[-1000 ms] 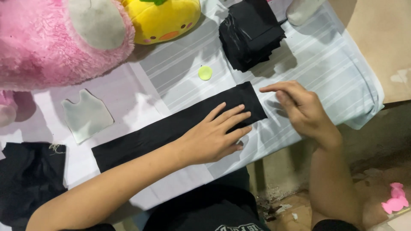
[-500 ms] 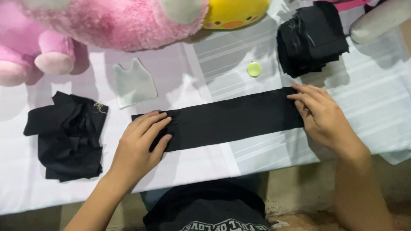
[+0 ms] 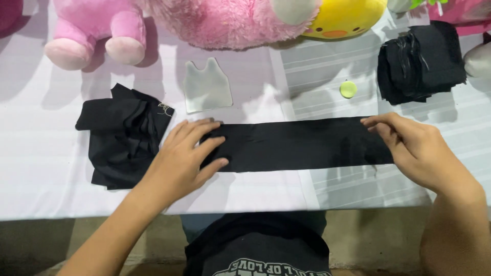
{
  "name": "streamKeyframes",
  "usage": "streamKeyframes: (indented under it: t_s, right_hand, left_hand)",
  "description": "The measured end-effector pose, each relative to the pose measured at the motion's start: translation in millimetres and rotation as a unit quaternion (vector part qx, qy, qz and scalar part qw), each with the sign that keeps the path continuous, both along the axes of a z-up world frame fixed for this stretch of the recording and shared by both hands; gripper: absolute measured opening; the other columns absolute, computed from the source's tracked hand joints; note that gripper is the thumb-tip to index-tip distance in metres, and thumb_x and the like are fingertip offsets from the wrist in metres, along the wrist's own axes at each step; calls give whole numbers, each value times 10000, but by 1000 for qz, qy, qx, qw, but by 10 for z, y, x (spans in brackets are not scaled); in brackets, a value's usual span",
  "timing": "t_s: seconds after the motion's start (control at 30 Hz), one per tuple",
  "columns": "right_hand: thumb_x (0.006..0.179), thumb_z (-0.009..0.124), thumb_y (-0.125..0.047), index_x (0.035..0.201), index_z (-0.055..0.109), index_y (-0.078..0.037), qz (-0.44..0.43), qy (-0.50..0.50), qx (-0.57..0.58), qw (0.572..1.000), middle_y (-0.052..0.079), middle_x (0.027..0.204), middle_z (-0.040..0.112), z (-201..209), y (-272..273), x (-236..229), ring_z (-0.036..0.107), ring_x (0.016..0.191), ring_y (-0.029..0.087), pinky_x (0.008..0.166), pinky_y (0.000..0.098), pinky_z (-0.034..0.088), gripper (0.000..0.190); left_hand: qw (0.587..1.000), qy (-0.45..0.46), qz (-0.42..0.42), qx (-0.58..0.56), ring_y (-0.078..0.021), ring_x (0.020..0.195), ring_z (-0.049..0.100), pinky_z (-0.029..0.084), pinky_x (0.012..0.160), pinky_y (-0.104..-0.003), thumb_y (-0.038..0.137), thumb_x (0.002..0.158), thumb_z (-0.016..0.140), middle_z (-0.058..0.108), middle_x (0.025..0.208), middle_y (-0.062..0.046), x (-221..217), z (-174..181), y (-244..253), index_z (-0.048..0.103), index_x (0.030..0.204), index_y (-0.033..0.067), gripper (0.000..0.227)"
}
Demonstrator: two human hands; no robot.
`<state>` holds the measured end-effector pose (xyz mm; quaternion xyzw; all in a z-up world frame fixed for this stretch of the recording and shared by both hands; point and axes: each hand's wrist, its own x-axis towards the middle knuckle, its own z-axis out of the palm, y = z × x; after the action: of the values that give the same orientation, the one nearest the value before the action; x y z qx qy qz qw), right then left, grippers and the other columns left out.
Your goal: Cutting and preparing small fabric pieces using a template and scissors.
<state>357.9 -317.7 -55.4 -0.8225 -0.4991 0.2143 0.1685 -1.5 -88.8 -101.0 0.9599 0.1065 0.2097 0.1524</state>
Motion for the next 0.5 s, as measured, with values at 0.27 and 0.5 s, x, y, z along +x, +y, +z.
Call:
streamKeyframes:
  t_s: [0.27,0.5]
  right_hand:
    - [1129,489,14,1163,667,20,129,-159,245,948,131,1208,753,229,231,-742,703,1053,296,922,414,484,181]
    - [1048,457,-39,1174,666,-29,115,56,197,972,109,1164,745,62,124,-856,724,1090,200,954,287,549,244]
  left_hand:
    - [989,82,94,-77,-355,1124,584,504,879,-489,372,956,700,653,1206,-117,497,124,604,668,1195,56,397]
    - [942,226,237,69,-360,1016,553,584,640,-429,669,888,718,559,1171,-192,1013,-343,743,588,1215,10,747]
